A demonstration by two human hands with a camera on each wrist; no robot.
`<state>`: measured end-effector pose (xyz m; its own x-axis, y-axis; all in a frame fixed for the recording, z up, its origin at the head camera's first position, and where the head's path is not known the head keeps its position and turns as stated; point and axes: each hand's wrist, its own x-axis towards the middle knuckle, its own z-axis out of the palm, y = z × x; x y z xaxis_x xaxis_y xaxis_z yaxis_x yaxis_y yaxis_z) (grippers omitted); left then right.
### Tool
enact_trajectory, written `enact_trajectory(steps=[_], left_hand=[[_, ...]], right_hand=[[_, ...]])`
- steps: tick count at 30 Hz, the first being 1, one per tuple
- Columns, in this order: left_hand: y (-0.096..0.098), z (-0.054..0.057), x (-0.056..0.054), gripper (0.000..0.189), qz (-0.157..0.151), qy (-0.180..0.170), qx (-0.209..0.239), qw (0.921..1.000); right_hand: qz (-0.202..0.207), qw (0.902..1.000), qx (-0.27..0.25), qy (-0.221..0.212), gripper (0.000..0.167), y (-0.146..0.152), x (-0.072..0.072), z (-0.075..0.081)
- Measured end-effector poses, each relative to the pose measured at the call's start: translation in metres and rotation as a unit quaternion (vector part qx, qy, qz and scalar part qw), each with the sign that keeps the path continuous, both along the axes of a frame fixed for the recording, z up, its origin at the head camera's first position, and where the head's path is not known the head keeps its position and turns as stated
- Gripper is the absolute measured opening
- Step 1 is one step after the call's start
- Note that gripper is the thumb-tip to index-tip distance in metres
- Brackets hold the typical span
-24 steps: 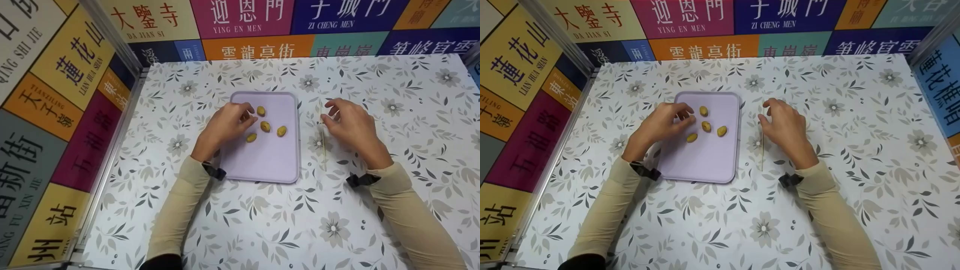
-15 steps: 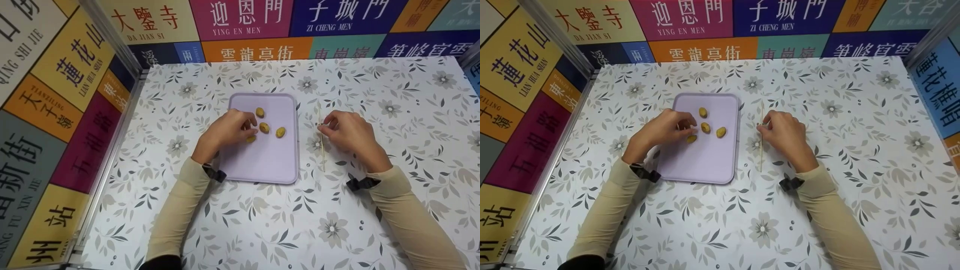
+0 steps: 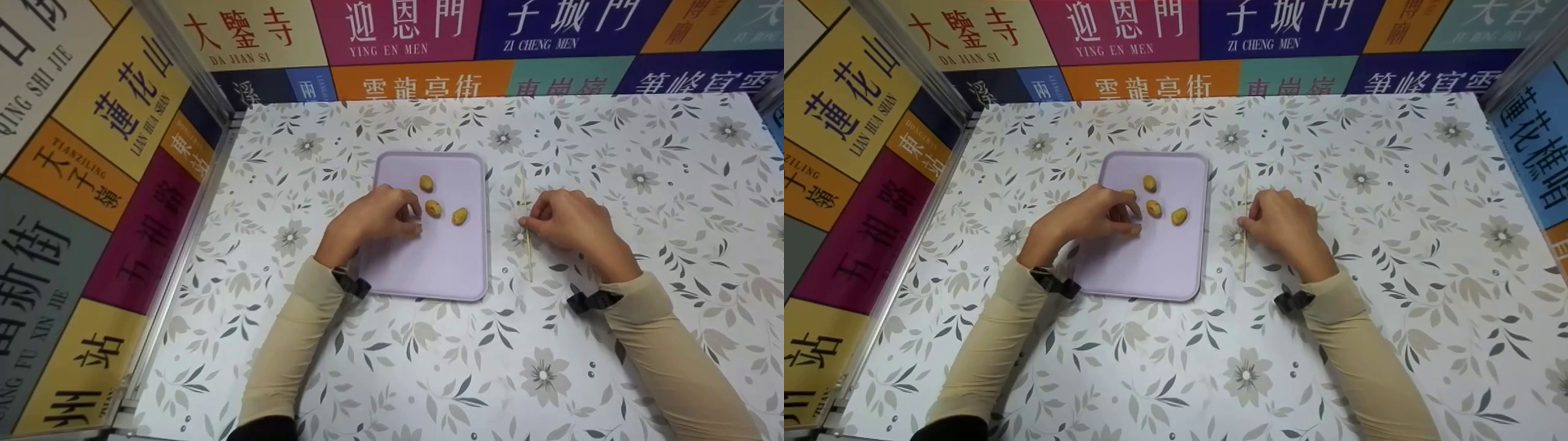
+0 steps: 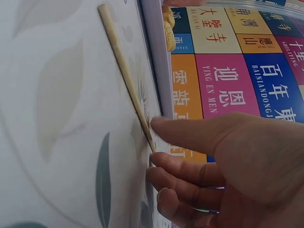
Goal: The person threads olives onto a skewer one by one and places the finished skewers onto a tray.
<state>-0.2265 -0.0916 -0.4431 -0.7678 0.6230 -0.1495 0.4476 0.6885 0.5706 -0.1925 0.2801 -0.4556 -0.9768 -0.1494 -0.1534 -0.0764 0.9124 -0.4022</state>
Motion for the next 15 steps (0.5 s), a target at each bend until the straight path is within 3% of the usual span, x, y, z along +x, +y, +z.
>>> enact_trajectory(steps=[8, 15], left_hand=[[0.0003, 0.0003, 0.0014, 0.028, -0.015, 0.003, -0.014, 0.9998], [-0.0005, 0.0005, 0.0025, 0.021, -0.053, 0.02, -0.01, 0.9984]], right_hand=[[-0.006, 0.9996, 0.005, -0.025, 0.025, 0.0004, -0.0003, 0.0045], [-0.028, 0.9985, 0.024, -0.04, 0.026, 0.0019, 0.0014, 0.0082]])
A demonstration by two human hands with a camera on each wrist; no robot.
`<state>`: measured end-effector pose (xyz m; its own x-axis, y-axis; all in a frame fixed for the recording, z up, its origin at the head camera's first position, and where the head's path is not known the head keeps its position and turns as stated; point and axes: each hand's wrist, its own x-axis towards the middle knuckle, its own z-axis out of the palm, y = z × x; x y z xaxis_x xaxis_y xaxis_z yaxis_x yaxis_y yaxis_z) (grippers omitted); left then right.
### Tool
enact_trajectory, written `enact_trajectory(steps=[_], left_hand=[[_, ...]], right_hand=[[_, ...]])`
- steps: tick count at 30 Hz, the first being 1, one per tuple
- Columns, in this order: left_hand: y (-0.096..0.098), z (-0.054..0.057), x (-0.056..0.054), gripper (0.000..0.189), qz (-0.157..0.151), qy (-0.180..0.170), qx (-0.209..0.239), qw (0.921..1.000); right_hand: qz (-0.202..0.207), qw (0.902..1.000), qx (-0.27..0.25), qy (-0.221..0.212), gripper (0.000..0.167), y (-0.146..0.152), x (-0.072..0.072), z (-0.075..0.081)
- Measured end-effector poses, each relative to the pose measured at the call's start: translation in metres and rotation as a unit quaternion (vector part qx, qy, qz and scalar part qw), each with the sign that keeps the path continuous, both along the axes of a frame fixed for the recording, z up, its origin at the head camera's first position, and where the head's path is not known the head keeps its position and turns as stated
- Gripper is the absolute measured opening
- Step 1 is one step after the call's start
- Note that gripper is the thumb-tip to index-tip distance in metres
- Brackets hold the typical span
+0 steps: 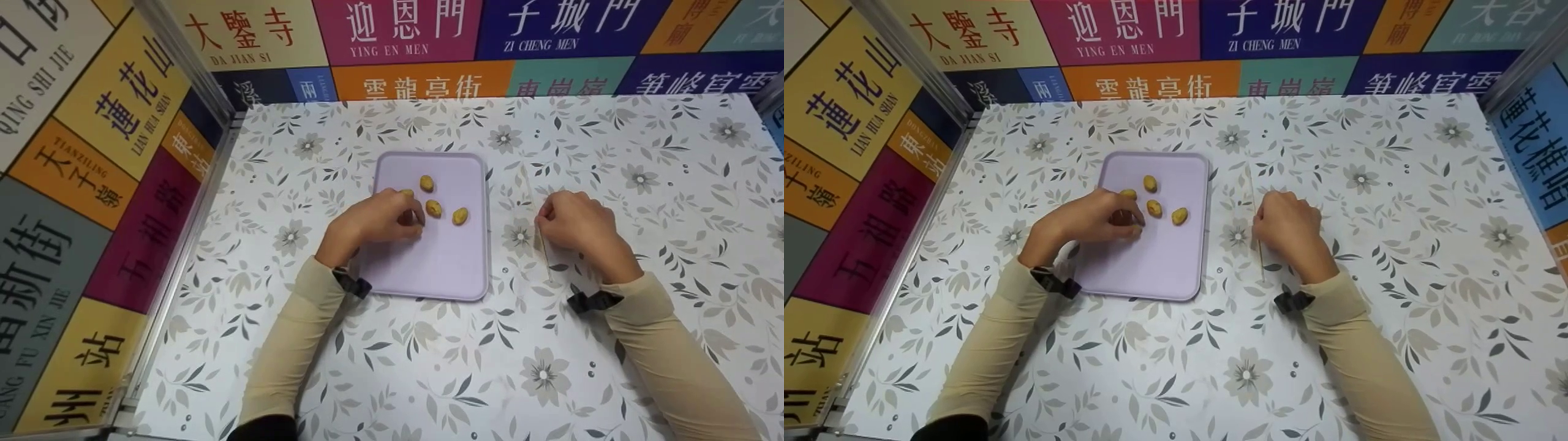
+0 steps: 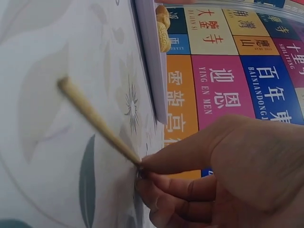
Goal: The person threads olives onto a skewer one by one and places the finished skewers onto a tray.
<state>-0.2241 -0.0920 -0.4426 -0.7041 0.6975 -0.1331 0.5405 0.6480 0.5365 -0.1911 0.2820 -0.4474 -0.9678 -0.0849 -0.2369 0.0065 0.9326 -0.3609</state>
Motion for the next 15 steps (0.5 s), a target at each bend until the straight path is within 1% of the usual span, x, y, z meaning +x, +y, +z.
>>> enact_trajectory(steps=[5, 11, 13, 15], left_hand=[[0.0008, 0.0006, -0.0008, 0.018, -0.01, 0.009, 0.009, 0.9999], [0.0013, 0.0048, -0.0011, 0.02, -0.015, 0.006, 0.044, 0.9989], [0.0014, 0.0059, -0.0015, 0.02, -0.019, 0.0, 0.061, 0.998], [0.0017, 0.0069, -0.0022, 0.02, -0.022, -0.006, 0.076, 0.9968]], right_hand=[[-0.011, 0.9999, 0.002, 0.008, 0.025, 0.0006, 0.0003, 0.0003], [-0.014, 0.9999, 0.002, 0.007, 0.036, -0.0023, 0.0005, -0.0029], [-0.013, 0.9999, 0.003, 0.007, 0.035, -0.0026, 0.0006, -0.0041], [-0.013, 0.9999, 0.003, 0.01, 0.028, -0.0027, 0.0008, -0.0051]])
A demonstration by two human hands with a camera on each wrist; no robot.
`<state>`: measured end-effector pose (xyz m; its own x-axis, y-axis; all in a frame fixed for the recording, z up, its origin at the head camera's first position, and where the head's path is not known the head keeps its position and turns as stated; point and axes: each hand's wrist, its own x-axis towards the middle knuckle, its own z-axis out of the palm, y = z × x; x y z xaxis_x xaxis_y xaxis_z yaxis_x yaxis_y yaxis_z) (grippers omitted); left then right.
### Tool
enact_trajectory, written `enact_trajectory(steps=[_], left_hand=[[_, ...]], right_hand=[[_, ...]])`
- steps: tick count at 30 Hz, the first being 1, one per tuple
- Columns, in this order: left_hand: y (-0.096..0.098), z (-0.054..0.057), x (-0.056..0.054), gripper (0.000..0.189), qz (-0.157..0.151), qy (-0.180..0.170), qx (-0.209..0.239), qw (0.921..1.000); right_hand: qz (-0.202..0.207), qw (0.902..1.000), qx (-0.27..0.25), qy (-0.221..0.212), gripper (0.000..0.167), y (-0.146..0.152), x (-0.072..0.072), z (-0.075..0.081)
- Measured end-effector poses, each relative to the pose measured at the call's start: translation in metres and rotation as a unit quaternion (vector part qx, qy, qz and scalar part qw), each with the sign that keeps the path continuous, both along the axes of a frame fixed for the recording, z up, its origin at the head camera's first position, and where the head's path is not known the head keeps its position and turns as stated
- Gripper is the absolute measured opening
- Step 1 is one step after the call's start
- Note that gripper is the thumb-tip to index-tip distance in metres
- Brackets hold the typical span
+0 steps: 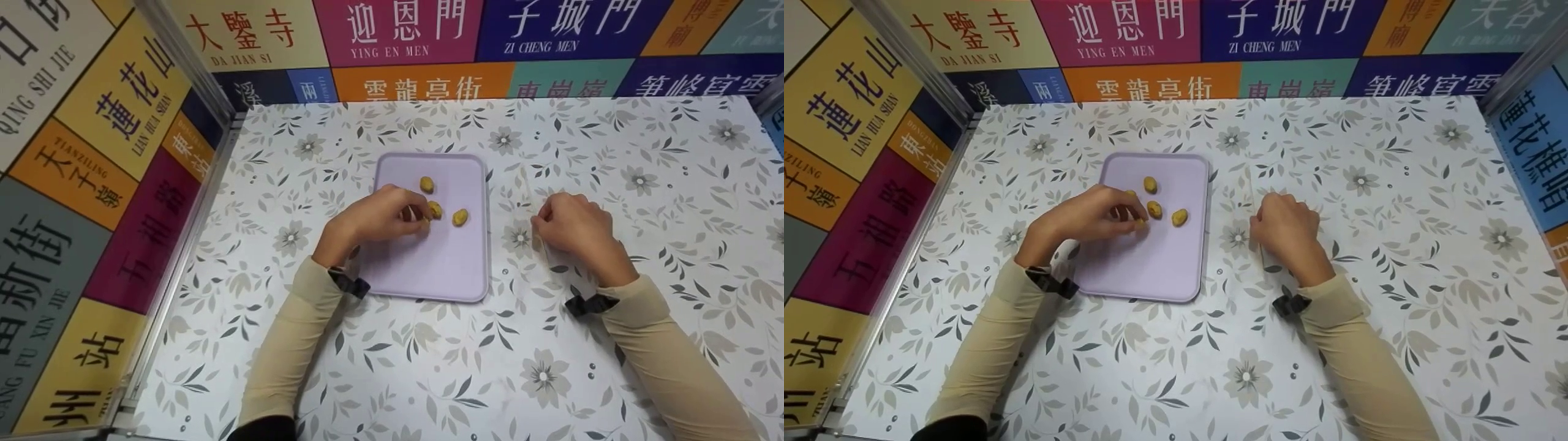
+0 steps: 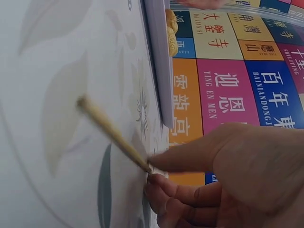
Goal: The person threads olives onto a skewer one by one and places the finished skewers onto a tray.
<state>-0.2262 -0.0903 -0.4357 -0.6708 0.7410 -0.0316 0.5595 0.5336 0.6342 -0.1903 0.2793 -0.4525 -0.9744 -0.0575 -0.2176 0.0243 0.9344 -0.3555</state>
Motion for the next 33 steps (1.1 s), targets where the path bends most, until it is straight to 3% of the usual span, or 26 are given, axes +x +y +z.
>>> enact_trajectory(steps=[11, 17, 21, 29, 33], left_hand=[[-0.001, 0.003, -0.003, 0.019, 0.022, 0.002, 0.065, 0.9977], [-0.004, 0.002, -0.005, 0.019, 0.037, 0.01, 0.12, 0.992], [-0.006, 0.002, -0.008, 0.021, 0.051, 0.005, 0.153, 0.987], [-0.01, 0.001, -0.01, 0.021, 0.08, -0.055, 0.236, 0.9669], [-0.012, 0.002, -0.01, 0.023, 0.081, -0.092, 0.292, 0.9486]], right_hand=[[-0.005, 1.0, 0.0, -0.003, 0.023, 0.0, 0.0, -0.001], [-0.015, 0.9998, -0.014, -0.008, 0.025, 0.004, -0.001, 0.004], [-0.023, 0.999, -0.035, 0.017, 0.025, 0.003, -0.001, 0.006], [-0.006, 0.9948, -0.08, 0.062, 0.021, -0.004, 0.002, 0.01], [0.011, 0.9914, -0.106, 0.077, 0.018, -0.008, 0.002, 0.011]])
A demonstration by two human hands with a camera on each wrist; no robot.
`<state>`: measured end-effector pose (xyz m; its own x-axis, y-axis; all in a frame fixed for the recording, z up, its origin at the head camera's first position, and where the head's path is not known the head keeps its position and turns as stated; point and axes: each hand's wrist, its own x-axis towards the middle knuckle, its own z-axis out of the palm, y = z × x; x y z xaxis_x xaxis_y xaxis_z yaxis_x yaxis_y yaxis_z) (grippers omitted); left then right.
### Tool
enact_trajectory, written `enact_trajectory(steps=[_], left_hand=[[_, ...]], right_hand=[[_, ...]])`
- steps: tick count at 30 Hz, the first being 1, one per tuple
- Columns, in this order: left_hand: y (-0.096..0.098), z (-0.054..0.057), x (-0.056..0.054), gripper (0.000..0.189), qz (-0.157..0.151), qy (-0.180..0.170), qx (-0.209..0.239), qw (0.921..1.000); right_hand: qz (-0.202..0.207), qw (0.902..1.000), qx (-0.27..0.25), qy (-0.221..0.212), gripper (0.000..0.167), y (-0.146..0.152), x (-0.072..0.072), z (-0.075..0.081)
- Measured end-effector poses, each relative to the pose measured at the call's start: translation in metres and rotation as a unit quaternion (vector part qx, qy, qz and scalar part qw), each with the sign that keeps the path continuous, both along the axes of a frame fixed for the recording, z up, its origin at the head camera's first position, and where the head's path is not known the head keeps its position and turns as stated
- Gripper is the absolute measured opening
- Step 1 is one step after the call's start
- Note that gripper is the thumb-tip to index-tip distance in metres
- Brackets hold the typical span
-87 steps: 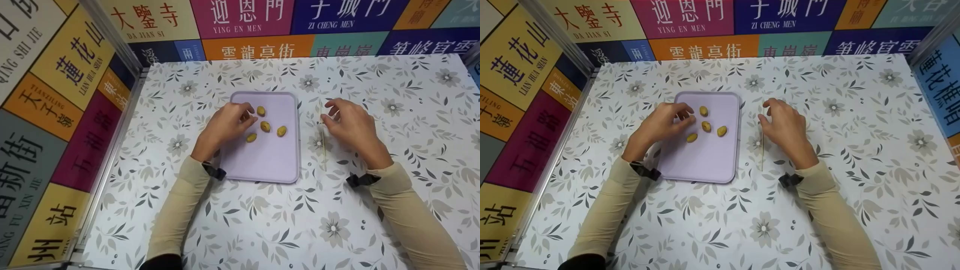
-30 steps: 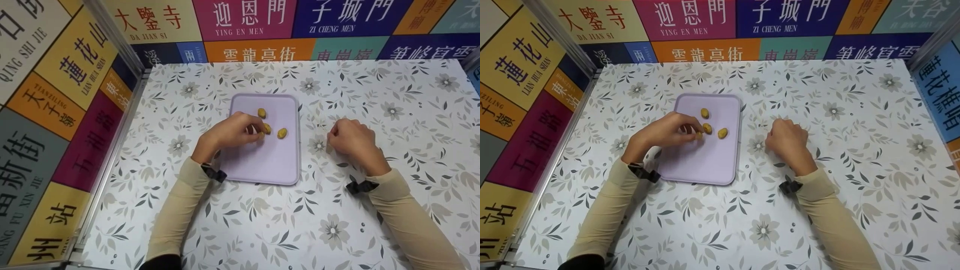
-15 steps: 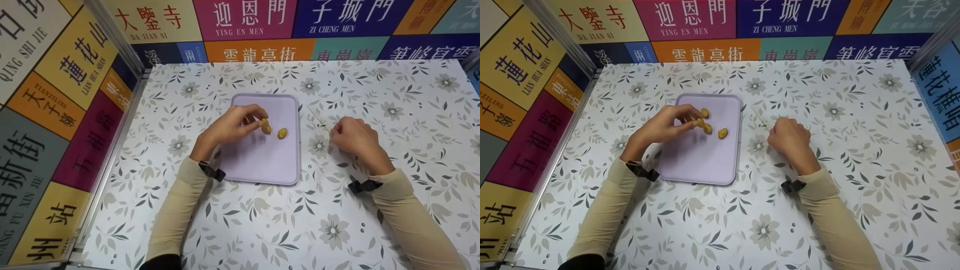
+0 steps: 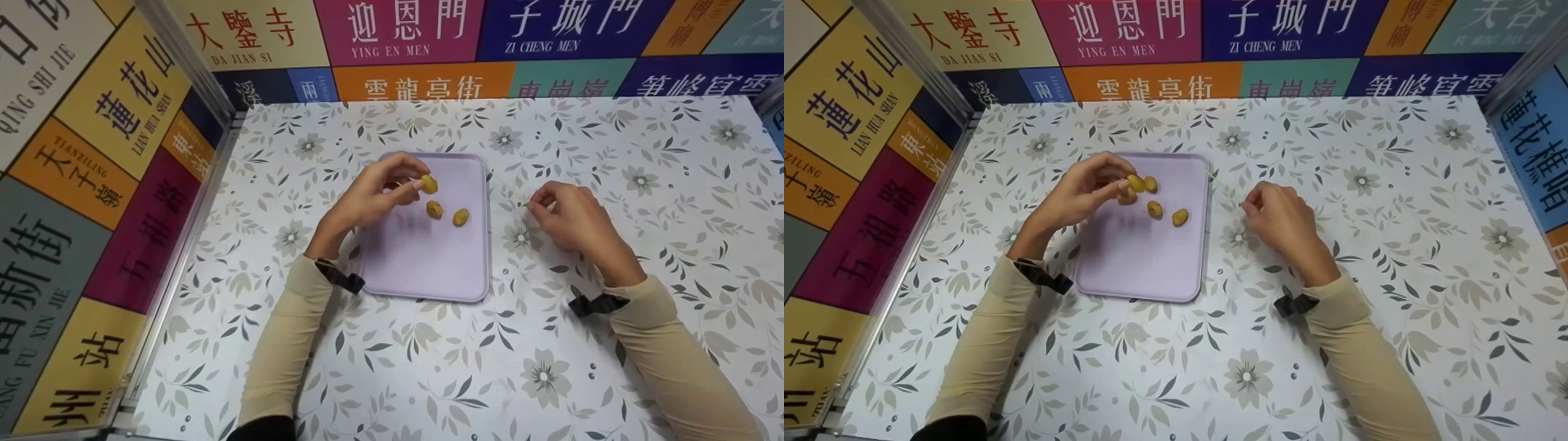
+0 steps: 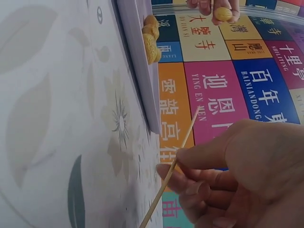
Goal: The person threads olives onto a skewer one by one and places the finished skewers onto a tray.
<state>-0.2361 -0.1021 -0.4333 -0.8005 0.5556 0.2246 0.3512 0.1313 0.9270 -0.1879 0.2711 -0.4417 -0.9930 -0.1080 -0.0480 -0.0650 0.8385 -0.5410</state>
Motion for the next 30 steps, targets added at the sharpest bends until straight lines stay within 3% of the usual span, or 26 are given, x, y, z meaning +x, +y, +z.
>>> enact_trajectory(steps=[4, 11, 16, 21, 30], left_hand=[[-0.002, 0.003, -0.002, 0.023, 0.001, -0.002, 0.053, 0.9986], [-0.003, 0.006, -0.003, 0.02, 0.015, 0.012, 0.093, 0.9955], [-0.002, 0.006, -0.002, 0.019, 0.028, 0.002, 0.099, 0.9946], [0.0, 0.007, -0.001, 0.014, 0.047, -0.022, 0.111, 0.9924], [0.005, 0.001, -0.002, 0.016, 0.067, -0.012, 0.109, 0.9918]], right_hand=[[0.016, 0.9994, -0.022, 0.021, 0.023, -0.004, 0.0, 0.001], [0.034, 0.9961, -0.028, 0.076, 0.02, -0.006, 0.0, 0.001], [0.064, 0.985, -0.052, 0.152, 0.013, -0.01, 0.001, -0.001], [0.095, 0.9723, -0.08, 0.198, 0.009, -0.013, 0.001, -0.002], [0.153, 0.9561, -0.13, 0.213, 0.011, -0.02, 0.005, 0.001]])
